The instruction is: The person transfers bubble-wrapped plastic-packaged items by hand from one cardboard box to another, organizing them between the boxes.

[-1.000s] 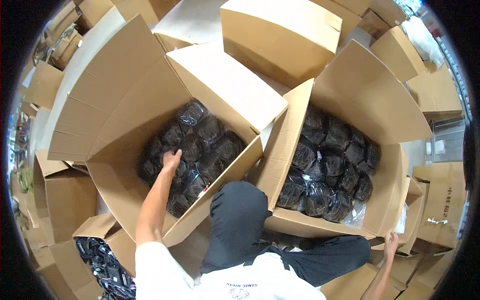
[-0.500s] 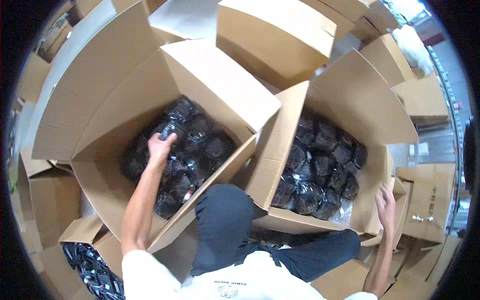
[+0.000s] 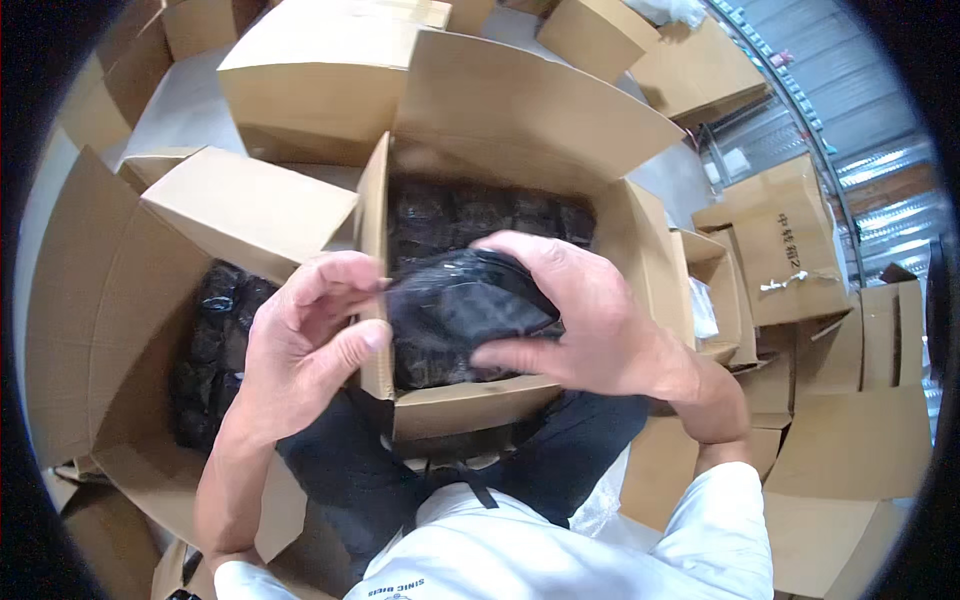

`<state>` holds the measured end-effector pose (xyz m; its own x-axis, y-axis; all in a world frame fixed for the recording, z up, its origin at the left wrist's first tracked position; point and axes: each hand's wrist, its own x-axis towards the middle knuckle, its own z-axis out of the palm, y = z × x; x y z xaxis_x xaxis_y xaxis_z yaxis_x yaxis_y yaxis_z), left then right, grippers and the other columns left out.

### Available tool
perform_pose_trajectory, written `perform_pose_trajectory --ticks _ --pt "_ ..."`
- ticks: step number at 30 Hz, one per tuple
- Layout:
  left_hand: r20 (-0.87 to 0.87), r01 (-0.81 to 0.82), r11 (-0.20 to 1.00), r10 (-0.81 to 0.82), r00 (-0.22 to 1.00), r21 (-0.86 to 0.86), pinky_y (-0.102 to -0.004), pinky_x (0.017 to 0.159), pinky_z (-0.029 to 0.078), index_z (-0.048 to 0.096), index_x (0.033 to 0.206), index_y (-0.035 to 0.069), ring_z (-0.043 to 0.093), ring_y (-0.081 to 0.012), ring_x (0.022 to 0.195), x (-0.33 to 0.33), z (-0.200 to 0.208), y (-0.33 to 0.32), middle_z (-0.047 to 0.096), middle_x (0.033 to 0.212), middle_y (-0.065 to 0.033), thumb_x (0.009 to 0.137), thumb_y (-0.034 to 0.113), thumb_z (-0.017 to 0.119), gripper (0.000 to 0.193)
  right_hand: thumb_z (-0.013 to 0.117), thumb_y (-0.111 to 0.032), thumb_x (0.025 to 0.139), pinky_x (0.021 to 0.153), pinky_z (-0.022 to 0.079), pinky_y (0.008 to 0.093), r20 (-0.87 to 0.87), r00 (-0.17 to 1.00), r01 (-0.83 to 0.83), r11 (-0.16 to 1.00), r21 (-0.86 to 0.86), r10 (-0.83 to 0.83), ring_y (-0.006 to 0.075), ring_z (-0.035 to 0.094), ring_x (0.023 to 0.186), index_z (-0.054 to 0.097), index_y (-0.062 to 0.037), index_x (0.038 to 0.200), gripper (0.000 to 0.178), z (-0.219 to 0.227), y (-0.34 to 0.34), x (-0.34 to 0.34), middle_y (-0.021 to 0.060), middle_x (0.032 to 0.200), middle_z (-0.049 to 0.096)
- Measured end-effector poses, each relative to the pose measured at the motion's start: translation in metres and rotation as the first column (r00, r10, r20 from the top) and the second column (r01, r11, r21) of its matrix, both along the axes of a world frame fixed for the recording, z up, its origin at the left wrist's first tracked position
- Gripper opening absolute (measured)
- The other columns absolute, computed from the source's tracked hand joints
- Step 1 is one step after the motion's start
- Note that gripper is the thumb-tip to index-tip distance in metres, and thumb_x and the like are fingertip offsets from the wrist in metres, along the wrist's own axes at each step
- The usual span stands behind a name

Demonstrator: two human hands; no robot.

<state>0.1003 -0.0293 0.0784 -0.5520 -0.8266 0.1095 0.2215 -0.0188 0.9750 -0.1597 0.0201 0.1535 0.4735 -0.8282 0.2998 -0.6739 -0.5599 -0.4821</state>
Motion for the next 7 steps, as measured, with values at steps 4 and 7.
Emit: perform_pose_trajectory --ticks 4,7 --pt "0.3 -0.206 0.976 0.176 0.938 0.073 -0.031 0.099 0.047 0.052 0.132 -0.001 0.06 -0.0176 0.111 0.028 -0.043 -0.008 0.06 0.119 -0.0099 0.091 0.006 0.065 0.043 0.08 -0.016 0.076 0.088 0.051 0.0404 -0.292 0.833 0.545 0.785 0.294 -0.469 0.0345 0.065 0.102 0.051 0.0007 0.126 0.06 -0.069 0.032 -0.132 0.0219 0.108 0.066" --pt "0.39 -0.299 0.943 0.224 0.893 0.144 -0.0283 0.093 0.051 0.051 0.134 0.0 0.061 -0.0177 0.11 0.086 -0.068 -0.017 0.058 0.12 -0.0118 0.094 0.005 0.061 0.042 0.081 -0.023 0.075 0.096 0.049 0.0387 -0.344 0.67 0.739 0.548 0.392 -0.657 0.0312 0.067 0.103 0.053 -0.0063 0.128 0.062 -0.157 0.084 -0.257 0.0149 0.113 0.069"
